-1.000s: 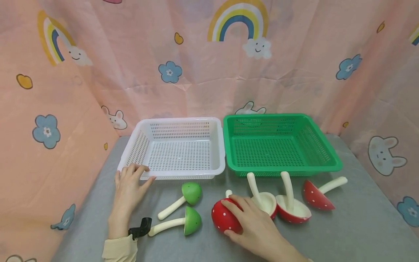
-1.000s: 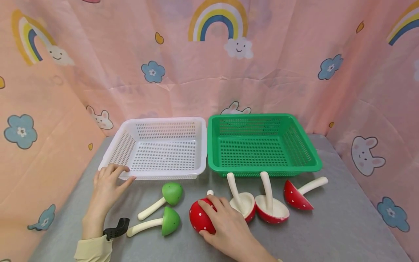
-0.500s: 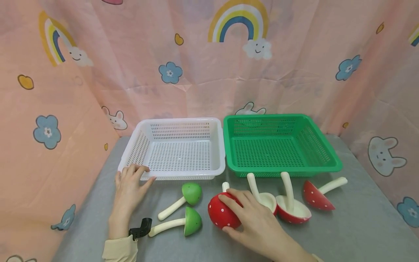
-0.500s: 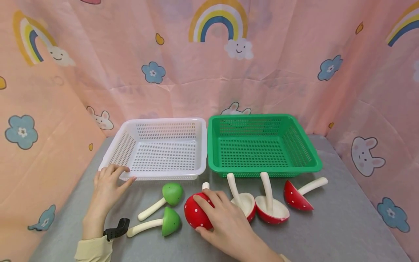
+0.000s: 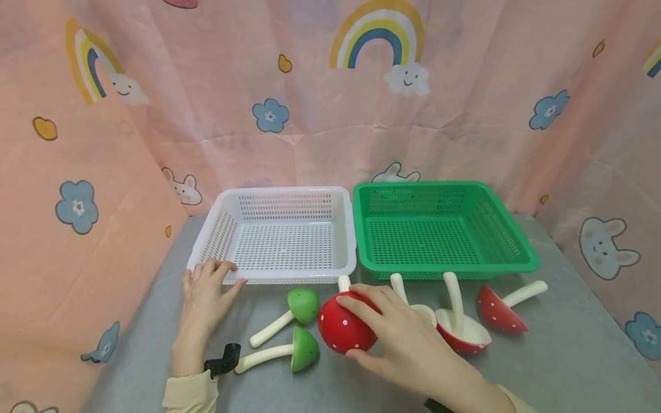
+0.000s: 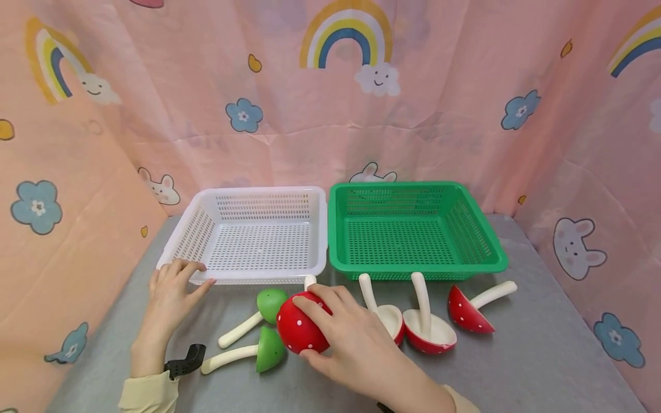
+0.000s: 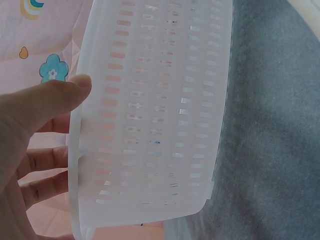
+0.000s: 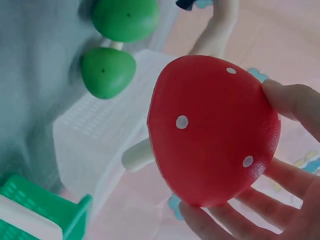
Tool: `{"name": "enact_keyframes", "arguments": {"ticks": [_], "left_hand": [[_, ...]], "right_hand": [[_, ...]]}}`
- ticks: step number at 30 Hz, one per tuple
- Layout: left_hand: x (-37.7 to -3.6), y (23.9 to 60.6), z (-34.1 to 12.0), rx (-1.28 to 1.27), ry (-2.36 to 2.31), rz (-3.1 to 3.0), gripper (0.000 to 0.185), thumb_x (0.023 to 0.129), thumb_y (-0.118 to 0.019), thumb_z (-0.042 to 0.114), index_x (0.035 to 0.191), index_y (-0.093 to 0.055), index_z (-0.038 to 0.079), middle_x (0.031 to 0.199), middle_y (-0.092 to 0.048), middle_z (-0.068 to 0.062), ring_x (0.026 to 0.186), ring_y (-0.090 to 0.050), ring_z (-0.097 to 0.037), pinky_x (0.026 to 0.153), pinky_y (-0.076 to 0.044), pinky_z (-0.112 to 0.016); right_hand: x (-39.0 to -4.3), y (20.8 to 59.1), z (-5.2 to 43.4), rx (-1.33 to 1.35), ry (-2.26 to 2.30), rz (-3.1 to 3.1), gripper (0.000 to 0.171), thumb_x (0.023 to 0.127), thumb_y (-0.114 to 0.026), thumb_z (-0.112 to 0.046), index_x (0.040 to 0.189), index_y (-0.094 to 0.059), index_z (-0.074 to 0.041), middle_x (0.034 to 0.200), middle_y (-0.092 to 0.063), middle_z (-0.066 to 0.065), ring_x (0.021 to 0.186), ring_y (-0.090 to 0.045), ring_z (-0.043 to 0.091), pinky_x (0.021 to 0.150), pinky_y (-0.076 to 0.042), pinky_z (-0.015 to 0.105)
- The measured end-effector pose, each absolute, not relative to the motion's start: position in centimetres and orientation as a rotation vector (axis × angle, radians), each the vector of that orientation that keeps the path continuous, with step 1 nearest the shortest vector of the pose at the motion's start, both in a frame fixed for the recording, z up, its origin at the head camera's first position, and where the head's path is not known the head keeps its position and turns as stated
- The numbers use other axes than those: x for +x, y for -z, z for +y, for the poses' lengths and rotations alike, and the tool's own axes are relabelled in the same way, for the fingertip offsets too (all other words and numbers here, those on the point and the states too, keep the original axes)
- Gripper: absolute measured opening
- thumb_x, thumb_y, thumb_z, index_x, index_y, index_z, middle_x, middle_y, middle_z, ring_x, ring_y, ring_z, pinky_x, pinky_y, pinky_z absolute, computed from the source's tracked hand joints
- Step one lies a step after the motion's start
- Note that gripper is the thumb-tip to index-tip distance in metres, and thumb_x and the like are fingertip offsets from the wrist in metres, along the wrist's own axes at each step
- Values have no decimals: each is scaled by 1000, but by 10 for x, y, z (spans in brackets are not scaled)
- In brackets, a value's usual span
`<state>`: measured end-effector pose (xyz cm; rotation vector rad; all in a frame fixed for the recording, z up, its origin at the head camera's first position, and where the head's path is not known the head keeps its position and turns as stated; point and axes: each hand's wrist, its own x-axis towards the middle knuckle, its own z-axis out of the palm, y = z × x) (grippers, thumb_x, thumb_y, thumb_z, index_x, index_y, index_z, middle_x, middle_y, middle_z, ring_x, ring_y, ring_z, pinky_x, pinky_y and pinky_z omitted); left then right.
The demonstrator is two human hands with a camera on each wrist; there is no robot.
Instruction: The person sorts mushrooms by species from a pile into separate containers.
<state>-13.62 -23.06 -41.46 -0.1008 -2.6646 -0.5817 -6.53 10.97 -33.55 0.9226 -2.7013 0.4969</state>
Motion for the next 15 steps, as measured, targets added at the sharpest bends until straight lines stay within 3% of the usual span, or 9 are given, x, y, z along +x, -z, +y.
{"name": "enact_keyframes", "arguments": {"ticks": [6,15], "left_hand": [[-136,415,-231,-96,584,-2664,29,82,-75,26,103,-64,9,106,-57,-11,107,-46,-34,107,-17,-70],[-136,416,-231,-101,592,-2661,29,82,-74,26,103,-64,9,105,-56,-11,105,-45,-34,106,-17,-69]], "right_hand": [[-91,325,106,969,-551,-2720,82,59,-90,-37,132,-53,-26,133,-52,0,118,-52,18,72,-60,34],[-142,324,96,1119,-597,-2678,68,70,-84,-34,131,-54,-23,131,-53,1,118,-52,18,79,-59,34]]}}
